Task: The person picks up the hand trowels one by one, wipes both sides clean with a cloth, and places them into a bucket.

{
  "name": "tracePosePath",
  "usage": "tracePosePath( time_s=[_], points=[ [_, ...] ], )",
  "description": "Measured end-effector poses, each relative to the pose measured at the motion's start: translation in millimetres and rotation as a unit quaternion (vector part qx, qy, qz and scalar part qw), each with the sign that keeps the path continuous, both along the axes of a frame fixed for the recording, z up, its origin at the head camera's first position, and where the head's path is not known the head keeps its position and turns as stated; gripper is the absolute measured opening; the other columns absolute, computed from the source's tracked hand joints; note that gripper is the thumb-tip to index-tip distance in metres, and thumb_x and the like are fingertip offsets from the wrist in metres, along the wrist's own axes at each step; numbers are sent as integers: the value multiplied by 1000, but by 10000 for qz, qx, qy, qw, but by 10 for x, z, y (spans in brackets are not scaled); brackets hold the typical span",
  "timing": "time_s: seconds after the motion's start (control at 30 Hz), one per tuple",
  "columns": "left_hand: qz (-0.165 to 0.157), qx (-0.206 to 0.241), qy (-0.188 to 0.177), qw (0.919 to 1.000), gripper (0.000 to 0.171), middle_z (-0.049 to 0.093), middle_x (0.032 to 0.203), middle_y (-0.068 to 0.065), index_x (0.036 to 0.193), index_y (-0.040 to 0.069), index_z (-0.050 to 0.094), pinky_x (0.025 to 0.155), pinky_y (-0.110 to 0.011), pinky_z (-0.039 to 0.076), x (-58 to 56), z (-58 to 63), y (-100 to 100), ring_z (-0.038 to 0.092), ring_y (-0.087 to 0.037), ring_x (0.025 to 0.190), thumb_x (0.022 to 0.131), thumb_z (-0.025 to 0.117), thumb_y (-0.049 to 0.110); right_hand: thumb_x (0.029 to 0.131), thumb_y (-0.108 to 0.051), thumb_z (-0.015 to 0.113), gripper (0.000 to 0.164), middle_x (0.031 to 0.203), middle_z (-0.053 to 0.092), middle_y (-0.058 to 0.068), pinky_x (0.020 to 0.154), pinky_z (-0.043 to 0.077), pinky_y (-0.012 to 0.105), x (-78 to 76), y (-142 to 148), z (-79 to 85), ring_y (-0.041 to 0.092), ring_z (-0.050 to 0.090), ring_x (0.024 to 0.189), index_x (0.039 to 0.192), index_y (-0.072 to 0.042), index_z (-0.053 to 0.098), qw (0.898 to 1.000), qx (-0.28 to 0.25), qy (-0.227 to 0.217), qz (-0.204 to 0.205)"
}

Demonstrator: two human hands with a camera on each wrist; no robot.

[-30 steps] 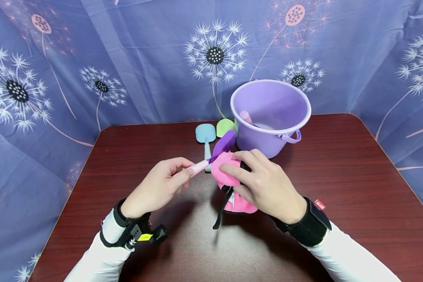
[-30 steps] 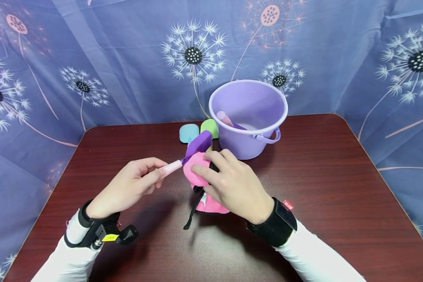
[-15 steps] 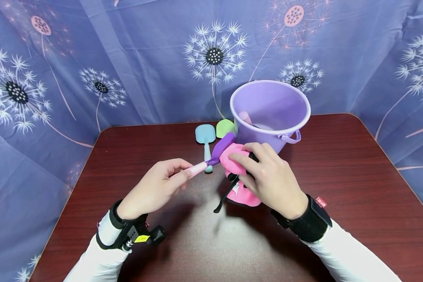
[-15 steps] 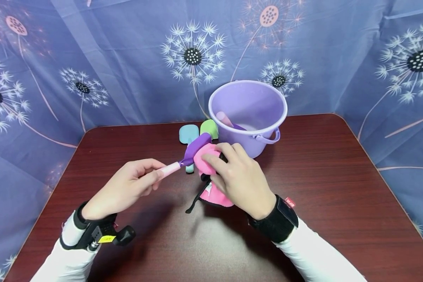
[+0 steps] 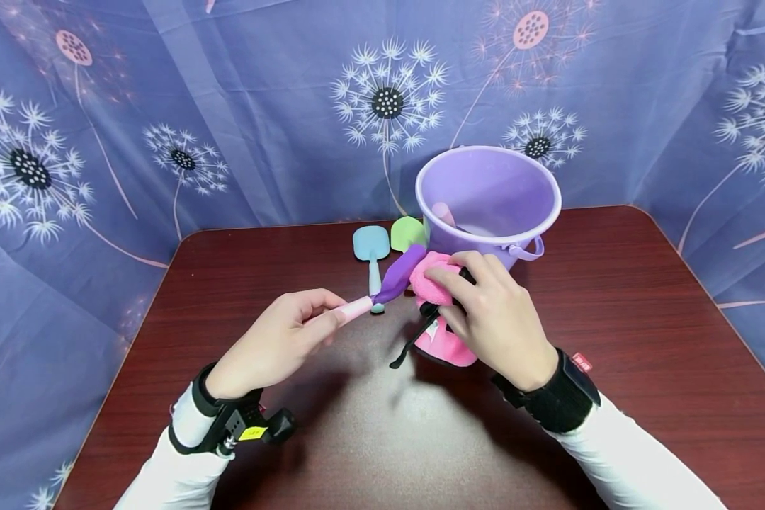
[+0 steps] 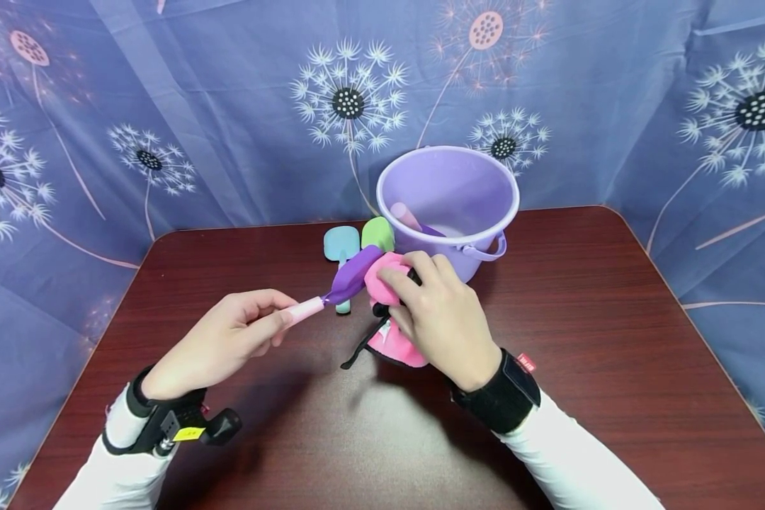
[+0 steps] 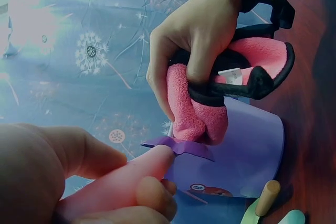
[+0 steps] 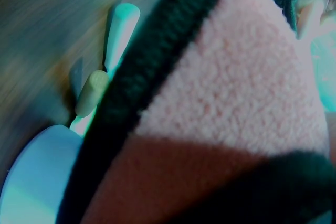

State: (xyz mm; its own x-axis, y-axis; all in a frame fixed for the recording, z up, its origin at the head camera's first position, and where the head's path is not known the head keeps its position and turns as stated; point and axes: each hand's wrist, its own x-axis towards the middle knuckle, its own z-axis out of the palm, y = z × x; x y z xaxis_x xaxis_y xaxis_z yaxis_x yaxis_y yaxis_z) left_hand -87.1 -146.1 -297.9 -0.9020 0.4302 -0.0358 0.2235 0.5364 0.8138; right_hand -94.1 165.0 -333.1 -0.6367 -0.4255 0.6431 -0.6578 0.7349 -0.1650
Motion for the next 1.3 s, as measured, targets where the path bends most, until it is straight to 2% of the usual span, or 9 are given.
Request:
tracePosePath(
  time_s=[0.23,0.4,0.63,0.8,1.13,1.3],
  points=[
    [-95,-7,51,9999,13,55,71,2,107,18,75,46,-28,32,5,-7,-12,40,-11,54,106,63,22,86,-9,82,47,120,61,11,64,56,52,-6,8,-7,33,57,97,131,-17,71,9998,-6,11,-175],
    [-108,-43,121,9999,11,50,66,4,105,21,75,48,-27,31,3,-21,-14,38,-9,54,106,64,20,87,-9,80,46,120,61,11,62,55,52,-3,13,-2,34,57,97,131,-17,71,9998,-9,6,-198],
    [-26,-242,303,9992,11,46,64,5,103,23,75,54,-29,35,14,-31,-13,40,-11,57,104,65,19,87,-8,80,45,119,61,11,62,55,52,-1,9,5,34,56,97,130,-16,70,9998,4,8,-203],
    [58,-300,391,9988,11,51,69,4,103,23,75,56,-30,37,19,-32,-4,45,-13,60,101,66,16,86,-8,81,46,119,60,12,61,55,52,1,8,9,34,56,96,130,-16,70,9998,48,31,-206],
    [95,-250,558,9981,10,51,71,2,102,21,73,55,-28,36,30,-34,19,46,-17,61,97,68,13,83,-8,87,46,121,61,12,62,53,46,3,1,3,33,55,91,126,-15,71,9998,172,107,-32],
    [156,-257,567,9979,10,52,72,2,103,20,72,54,-28,36,37,-45,36,44,-13,59,96,69,13,84,-8,87,46,123,62,12,62,51,43,6,-16,0,32,54,91,126,-16,71,9996,254,122,89]
  ],
)
